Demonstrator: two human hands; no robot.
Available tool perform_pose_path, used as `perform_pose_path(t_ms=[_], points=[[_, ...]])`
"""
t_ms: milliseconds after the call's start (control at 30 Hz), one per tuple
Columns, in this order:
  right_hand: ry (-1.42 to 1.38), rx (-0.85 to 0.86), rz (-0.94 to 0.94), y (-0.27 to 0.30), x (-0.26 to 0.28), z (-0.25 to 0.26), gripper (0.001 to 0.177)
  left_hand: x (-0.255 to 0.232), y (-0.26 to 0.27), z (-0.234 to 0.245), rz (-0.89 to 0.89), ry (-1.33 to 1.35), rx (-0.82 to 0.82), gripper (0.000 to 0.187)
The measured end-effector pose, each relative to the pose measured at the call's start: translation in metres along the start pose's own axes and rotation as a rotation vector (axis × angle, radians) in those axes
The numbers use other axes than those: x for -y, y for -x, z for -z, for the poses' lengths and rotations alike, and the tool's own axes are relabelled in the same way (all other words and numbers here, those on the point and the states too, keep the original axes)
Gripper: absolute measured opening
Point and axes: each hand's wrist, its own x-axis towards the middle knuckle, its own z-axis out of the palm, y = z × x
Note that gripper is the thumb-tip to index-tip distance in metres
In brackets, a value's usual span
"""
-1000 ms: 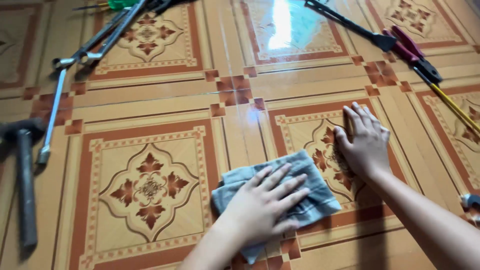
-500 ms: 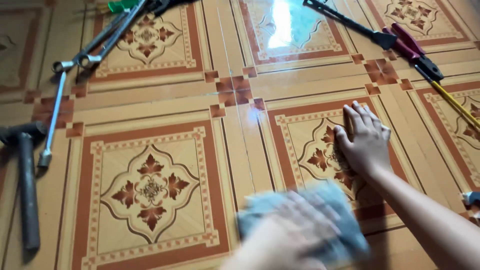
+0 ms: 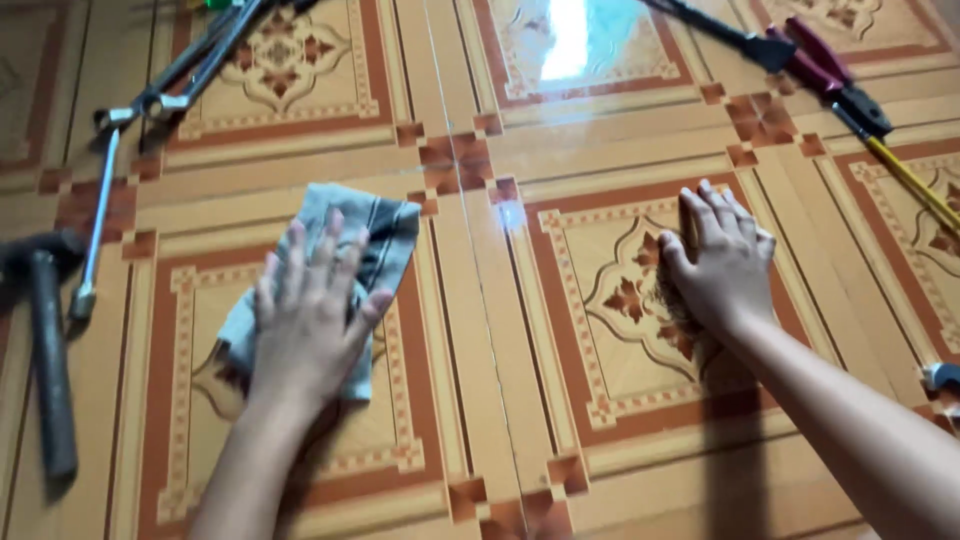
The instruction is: The person sits cross-legged on a patterned tile floor and wipes the surface with a gray cloth. They fold and unfold the cloth several times, then scrub the floor in front of them using both hands. Various tools are arranged on the floor nearby.
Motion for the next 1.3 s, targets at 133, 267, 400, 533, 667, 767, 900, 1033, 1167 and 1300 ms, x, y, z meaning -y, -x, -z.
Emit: perform_pose_path(t_ms=[133,267,400,533,667,767,900,1033,1167,1300], points=[[-0.012,-0.025,0.012,-0.001,0.001,-0.002,0.064,-0.025,0.035,0.064,0.259,0.488,-0.447,0.051],[0.002,-0.043,0.013,-0.005,0.002,-0.001,0.063,-0.056,0.101,0.075,0.356,0.799,-0.585,0.043],[0.039,-0.046,0.020,-0.001,-0.005,-0.010,0.064,-0.106,0.062,0.087,0.244,0.482,-0.492,0.046],[0.019,-0.031,0.002,-0.001,0.000,0.000,0.063,-0.114,0.010,0.066,0.147,0.142,-0.357,0.051],[0.035,-0.051,0.020,0.001,-0.004,-0.006,0.063,-0.065,-0.056,-0.021,-0.014,0.094,-0.212,0.063],[0.022,-0.050,0.010,-0.001,0.002,-0.001,0.062,-0.048,-0.074,-0.051,-0.023,0.079,0.092,0.073],[0.014,-0.057,0.005,-0.003,0.006,-0.002,0.063,-0.025,-0.067,-0.047,-0.104,0.041,0.061,0.070],[0.055,-0.040,0.026,-0.004,0.000,-0.003,0.064,-0.004,-0.063,-0.046,-0.301,0.064,0.023,0.070],[0.027,-0.043,0.013,0.000,0.002,-0.002,0.063,0.010,-0.060,-0.028,-0.220,-0.075,0.036,0.067],[0.031,-0.043,0.019,-0.001,-0.001,-0.003,0.064,0.014,-0.062,-0.034,-0.204,-0.040,0.010,0.067]])
